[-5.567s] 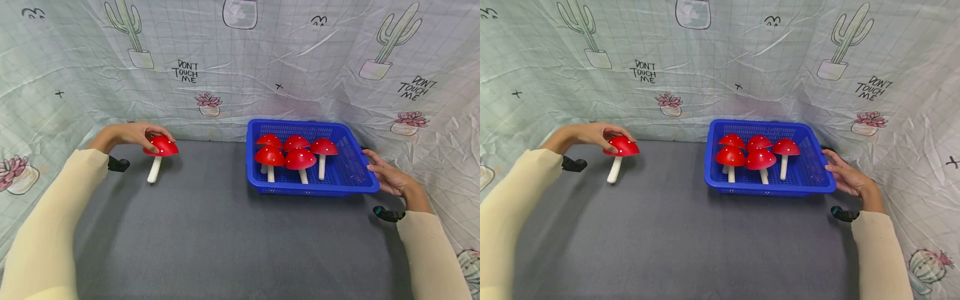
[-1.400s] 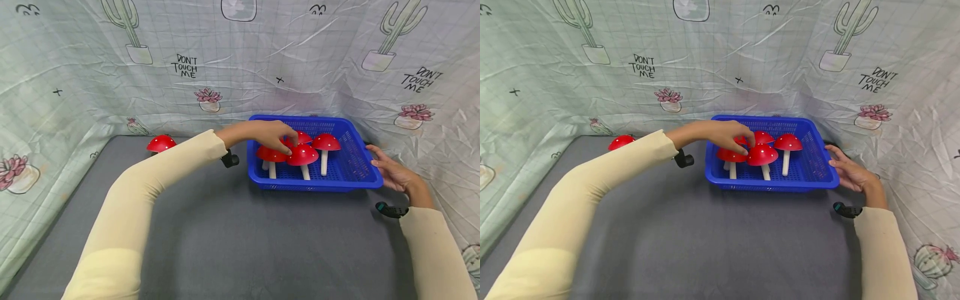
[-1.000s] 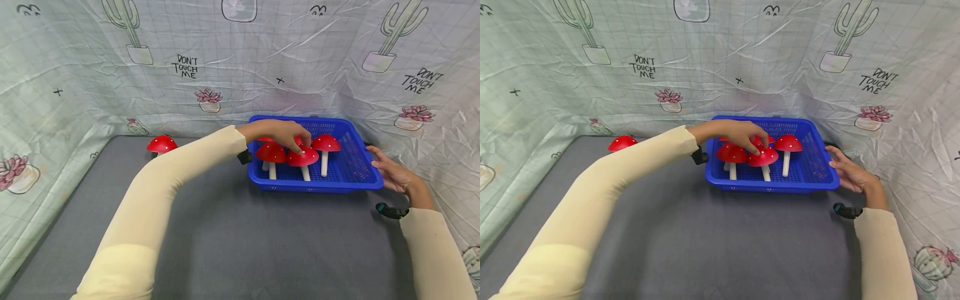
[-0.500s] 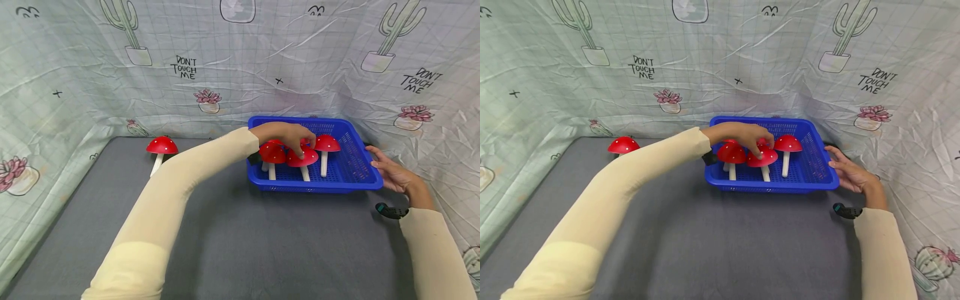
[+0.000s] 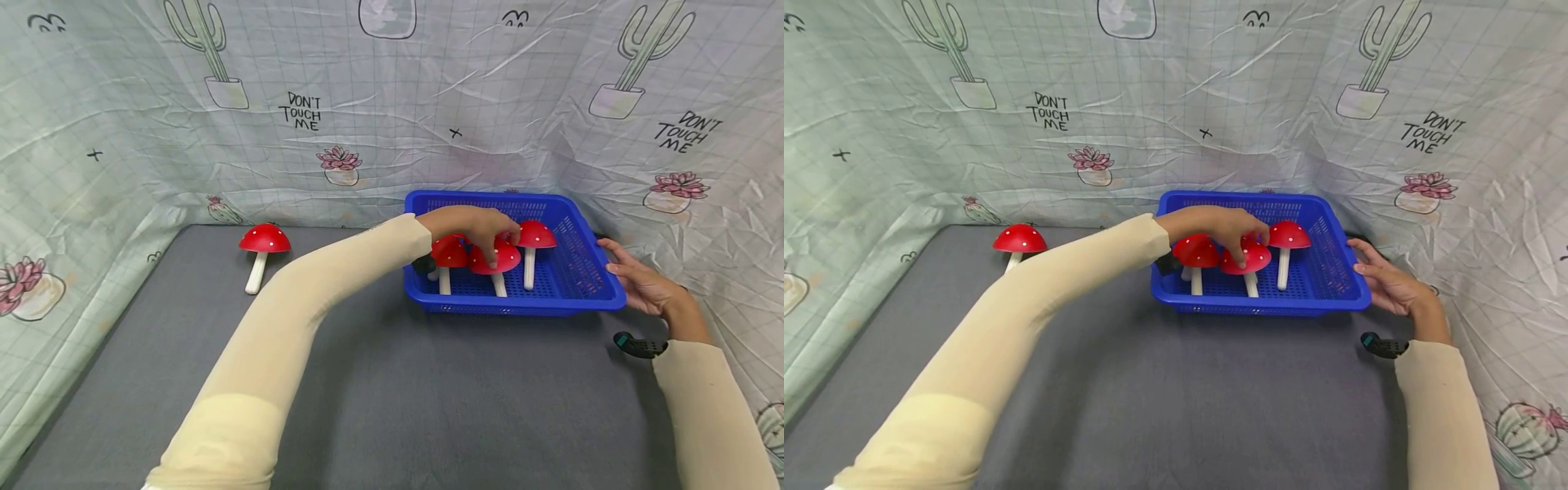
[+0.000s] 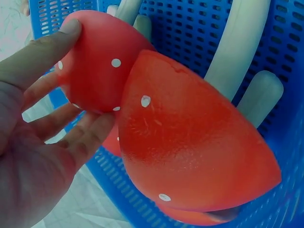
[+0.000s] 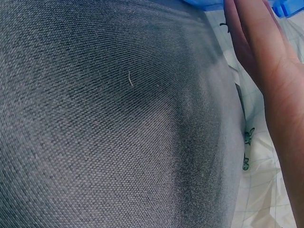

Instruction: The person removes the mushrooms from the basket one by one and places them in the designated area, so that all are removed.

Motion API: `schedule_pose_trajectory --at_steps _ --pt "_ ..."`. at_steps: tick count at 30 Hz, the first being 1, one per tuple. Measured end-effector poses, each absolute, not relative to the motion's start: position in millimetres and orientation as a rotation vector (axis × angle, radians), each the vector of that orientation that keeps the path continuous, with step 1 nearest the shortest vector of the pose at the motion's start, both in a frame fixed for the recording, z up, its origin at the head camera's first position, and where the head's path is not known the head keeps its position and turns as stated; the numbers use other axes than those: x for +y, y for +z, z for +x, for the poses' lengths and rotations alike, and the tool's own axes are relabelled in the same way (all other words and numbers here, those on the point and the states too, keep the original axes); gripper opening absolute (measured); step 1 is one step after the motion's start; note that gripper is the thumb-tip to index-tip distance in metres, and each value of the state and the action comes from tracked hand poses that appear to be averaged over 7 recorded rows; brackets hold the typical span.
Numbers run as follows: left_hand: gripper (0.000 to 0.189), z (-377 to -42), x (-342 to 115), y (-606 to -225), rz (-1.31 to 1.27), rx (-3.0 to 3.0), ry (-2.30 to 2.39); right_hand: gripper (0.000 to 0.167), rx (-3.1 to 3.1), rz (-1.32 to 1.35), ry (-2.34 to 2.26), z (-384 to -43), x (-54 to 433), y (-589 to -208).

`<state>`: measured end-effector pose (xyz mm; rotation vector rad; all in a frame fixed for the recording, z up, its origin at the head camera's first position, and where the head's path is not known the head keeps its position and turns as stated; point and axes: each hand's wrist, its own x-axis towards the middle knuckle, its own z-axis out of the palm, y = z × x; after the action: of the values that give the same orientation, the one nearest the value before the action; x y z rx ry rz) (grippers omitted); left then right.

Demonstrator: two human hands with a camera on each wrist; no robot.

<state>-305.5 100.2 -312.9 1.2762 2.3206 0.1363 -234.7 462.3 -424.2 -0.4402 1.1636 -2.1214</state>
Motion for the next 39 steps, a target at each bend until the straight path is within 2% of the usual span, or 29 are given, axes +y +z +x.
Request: schedule_pose_trajectory --at_steps 15,28,39 --pt "0.070 -299 103 -308 1.364 2.297 0.176 0.052 1.177 -0.437 -2.120 -234 464 -426" --pt "0.068 -297 102 -307 1.404 2.284 0.160 0.049 1.170 -0.414 -2.130 -233 464 -424" --pt "0.065 -310 92 -306 1.603 2.172 0.106 0.052 1.132 -0.441 -2.115 -237 465 -424"
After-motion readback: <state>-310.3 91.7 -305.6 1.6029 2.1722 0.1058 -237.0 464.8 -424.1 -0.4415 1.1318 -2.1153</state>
